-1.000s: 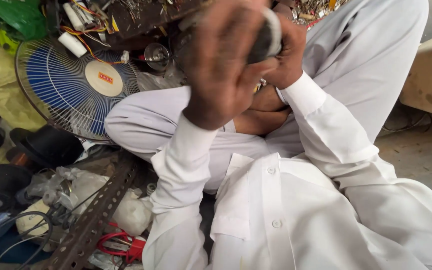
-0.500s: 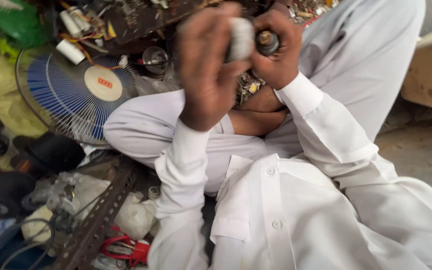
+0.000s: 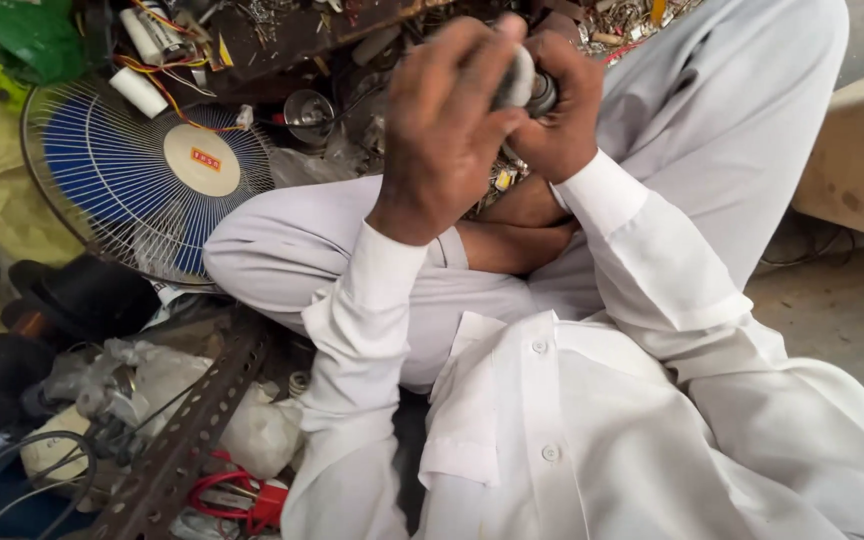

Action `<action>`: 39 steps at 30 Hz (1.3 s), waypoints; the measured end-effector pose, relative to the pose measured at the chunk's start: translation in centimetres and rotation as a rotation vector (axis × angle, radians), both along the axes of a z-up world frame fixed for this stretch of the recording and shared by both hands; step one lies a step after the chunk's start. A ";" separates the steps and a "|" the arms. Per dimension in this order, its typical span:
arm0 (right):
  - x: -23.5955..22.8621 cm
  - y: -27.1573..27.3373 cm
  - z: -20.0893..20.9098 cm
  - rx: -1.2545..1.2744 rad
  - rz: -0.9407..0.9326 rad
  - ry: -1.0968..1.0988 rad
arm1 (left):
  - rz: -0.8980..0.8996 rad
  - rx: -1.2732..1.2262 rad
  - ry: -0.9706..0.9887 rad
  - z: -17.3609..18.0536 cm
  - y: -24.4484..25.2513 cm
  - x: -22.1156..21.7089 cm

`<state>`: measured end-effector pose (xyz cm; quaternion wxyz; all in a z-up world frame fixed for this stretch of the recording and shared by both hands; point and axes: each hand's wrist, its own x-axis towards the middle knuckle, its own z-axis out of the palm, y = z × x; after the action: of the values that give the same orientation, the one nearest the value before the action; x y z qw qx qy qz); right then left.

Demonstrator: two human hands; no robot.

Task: The recorder is repairing or assembling fan motor components at a workbench.

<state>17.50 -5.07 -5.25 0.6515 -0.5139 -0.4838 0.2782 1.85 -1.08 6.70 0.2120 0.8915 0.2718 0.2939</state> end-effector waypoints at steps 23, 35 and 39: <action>0.1 0.2 2.3 0.012 -0.025 -0.073 | 0.053 -1.069 -0.922 -1.8 -2.2 -1.6; 0.5 -0.1 2.1 0.065 0.026 -0.087 | 0.089 0.015 -0.032 2.0 0.1 2.6; 0.9 -0.7 2.4 0.068 0.046 -0.130 | 0.072 -0.098 -0.055 2.7 -0.1 1.4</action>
<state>18.39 -5.72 -2.84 0.6292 -0.4972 -0.5459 0.2426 3.29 -1.19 9.40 0.2519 0.8614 0.3117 0.3121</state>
